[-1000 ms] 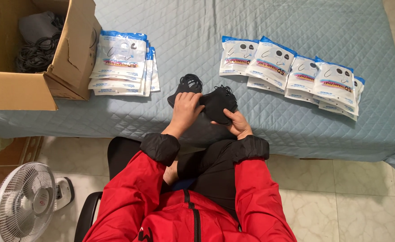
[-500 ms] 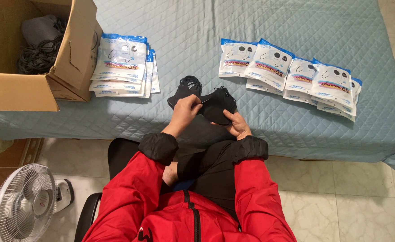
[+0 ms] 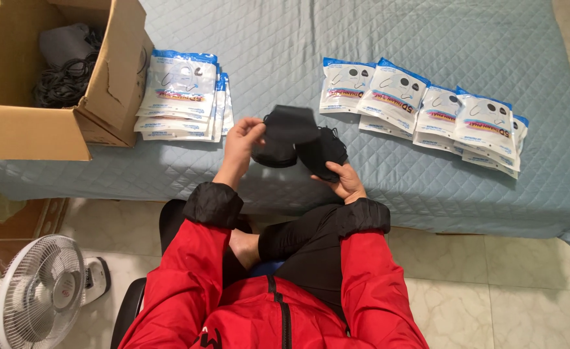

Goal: Packaging face masks into individual plastic sleeves

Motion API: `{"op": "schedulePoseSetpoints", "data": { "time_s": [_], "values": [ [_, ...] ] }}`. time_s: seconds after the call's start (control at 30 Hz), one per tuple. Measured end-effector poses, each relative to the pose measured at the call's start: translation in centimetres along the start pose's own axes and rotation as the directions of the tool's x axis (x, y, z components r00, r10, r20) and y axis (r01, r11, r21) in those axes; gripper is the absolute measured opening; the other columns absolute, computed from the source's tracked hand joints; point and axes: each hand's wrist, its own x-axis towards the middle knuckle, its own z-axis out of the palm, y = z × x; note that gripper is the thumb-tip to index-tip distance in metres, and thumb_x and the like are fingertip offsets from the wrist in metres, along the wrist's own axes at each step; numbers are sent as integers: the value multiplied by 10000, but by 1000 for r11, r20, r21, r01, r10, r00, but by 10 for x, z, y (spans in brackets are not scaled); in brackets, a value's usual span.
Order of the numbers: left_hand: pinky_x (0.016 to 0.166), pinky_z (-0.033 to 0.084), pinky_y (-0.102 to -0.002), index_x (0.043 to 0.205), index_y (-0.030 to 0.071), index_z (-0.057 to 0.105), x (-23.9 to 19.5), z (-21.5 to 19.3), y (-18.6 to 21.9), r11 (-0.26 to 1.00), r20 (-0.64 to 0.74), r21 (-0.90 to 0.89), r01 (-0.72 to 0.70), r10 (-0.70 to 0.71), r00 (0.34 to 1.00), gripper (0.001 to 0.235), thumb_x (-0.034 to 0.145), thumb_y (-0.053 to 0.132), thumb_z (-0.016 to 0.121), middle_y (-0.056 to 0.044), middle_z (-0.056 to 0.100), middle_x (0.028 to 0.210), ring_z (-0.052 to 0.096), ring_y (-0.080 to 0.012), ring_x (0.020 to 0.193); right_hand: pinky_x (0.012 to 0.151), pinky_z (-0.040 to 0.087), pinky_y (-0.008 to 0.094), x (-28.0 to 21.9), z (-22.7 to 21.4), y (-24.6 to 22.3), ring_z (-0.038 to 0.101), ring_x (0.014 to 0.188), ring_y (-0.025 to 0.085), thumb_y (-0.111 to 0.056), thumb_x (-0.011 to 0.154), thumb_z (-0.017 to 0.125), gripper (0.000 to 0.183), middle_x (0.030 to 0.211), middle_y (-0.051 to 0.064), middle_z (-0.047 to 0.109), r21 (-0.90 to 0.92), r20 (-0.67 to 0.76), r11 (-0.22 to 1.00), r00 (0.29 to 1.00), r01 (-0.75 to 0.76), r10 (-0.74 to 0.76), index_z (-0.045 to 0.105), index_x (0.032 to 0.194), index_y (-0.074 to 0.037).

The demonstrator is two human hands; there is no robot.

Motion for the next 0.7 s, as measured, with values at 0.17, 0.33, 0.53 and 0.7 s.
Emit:
{"op": "schedulePoseSetpoints", "data": {
  "time_s": [0.17,0.33,0.53,0.7],
  "values": [
    [438,487,-227,1044,11,661,-1,-42,-23,985,-94,122,120,-109,990,155,925,97,713,-42,620,640,601,-132,453,908,542,690,-10,22,-9,749,922,405,64,882,668,321,1047,270,741,77,-113,997,994,15,-6,686,1202,49],
    [347,411,-260,1000,24,658,-3,-50,-30,962,-100,226,152,-133,986,126,897,81,703,-82,579,526,548,-175,329,899,537,704,-10,16,-8,751,895,409,67,846,681,305,1008,276,743,100,-159,995,987,0,16,709,1149,42],
    [295,395,-271,990,2,653,-1,-52,-37,965,-112,212,158,-137,984,125,880,47,691,-108,592,557,530,-181,304,904,565,656,-21,39,-18,754,904,374,-28,849,678,235,1014,237,755,134,-148,990,986,-53,73,736,1071,23],
    [265,371,-283,964,8,658,1,-47,-40,961,-132,223,162,-135,982,112,856,28,681,-111,596,590,487,-172,279,910,555,666,-14,27,-13,745,917,382,-21,871,640,239,1033,246,747,116,-117,991,990,-66,79,731,1085,35]
  ]
}}
